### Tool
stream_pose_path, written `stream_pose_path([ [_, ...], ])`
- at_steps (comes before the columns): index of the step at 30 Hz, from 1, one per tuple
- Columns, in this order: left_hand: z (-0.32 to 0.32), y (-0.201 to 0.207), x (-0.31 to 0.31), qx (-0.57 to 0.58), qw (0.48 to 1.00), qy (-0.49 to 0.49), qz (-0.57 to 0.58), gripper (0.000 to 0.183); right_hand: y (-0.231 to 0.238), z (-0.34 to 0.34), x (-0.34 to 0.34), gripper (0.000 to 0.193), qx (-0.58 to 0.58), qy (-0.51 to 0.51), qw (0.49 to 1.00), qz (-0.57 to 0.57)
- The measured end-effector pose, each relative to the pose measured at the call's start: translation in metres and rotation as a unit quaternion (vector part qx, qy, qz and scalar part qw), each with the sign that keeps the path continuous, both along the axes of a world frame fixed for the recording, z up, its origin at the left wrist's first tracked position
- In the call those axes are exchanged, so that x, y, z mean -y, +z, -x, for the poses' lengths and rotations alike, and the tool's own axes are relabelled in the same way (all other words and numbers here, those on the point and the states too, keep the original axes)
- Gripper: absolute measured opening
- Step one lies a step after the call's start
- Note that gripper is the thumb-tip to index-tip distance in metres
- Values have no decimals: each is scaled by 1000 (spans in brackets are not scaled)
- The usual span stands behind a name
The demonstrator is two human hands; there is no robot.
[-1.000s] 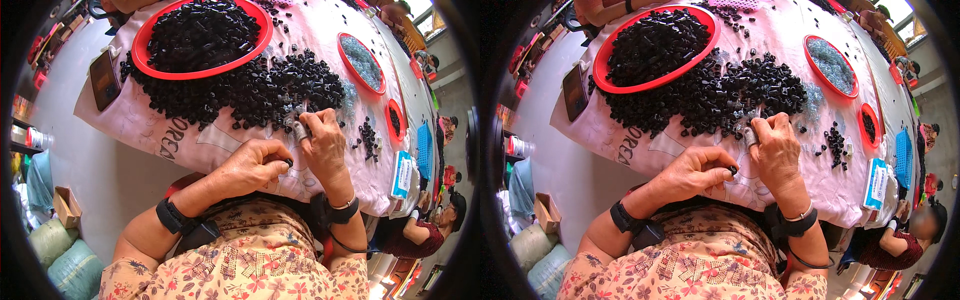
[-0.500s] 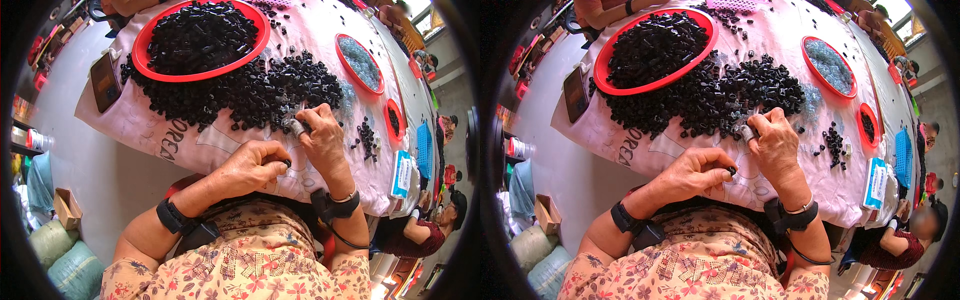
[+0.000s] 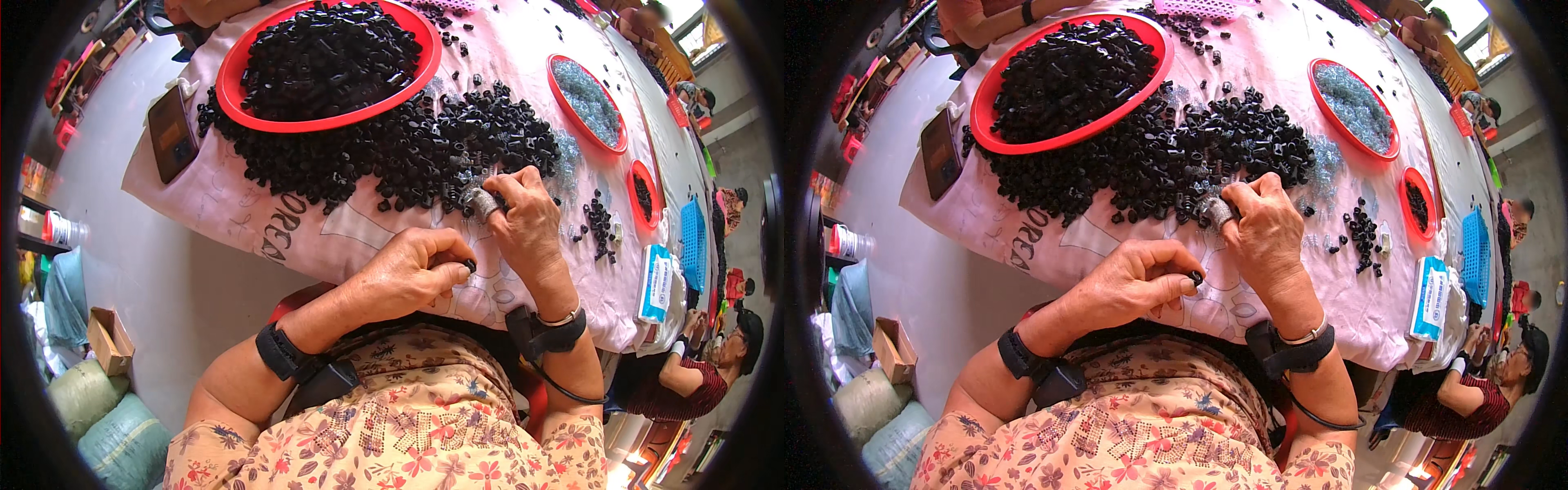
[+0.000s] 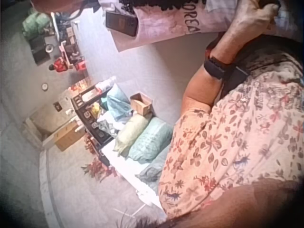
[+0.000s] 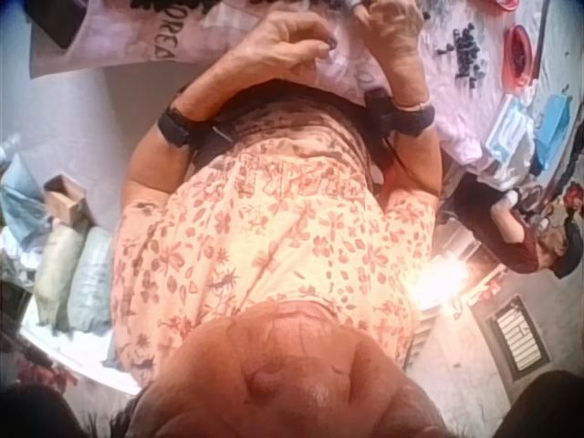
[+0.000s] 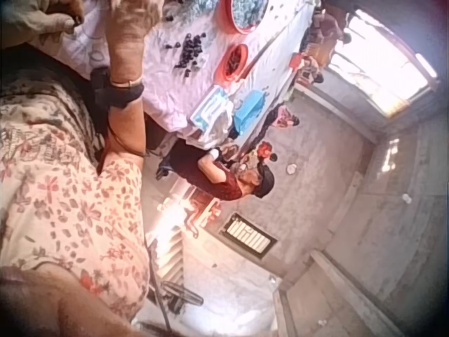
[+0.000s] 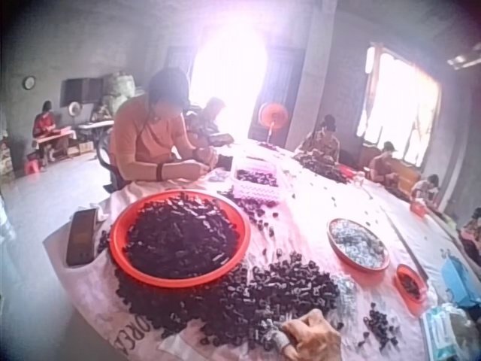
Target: Assembling small plastic clips with metal rivets by hand at a production table.
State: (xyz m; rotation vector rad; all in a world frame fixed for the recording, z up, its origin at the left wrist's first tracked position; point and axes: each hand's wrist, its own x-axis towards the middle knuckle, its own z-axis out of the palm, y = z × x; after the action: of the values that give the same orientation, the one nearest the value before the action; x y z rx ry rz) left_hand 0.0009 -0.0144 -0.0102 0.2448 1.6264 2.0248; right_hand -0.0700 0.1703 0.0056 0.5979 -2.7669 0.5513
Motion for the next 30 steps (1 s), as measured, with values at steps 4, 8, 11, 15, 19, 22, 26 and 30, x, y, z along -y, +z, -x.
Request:
stream_pose_path([
  [4,0,2,0,1,1000,1,7,17,-1,-1,-3,19,-19,11,1000,5],
  [8,-1,3,1,21,1000,0,3,17,7,-17,-6,19,-36,21,999,21],
  [11,-1,0,1,11,1000,5,-5,17,17,-41,-14,19,-10,23,998,56],
  [15,-1,3,2,15,1000,-3,3,17,15,-70,-23,22,7,18,997,76],
  [19,-2,6,-1,23,999,25,1,13,3,-82,-27,25,38,8,998,52],
  [22,0,6,0,32,999,27,-10,14,-1,-83,-33,27,43,-8,997,69],
  [26,-1,8,1,43,999,27,-8,15,0,-86,-36,27,59,-24,993,94],
  [30,0,8,2,38,999,21,-1,16,0,-87,-34,26,70,-42,993,82],
])
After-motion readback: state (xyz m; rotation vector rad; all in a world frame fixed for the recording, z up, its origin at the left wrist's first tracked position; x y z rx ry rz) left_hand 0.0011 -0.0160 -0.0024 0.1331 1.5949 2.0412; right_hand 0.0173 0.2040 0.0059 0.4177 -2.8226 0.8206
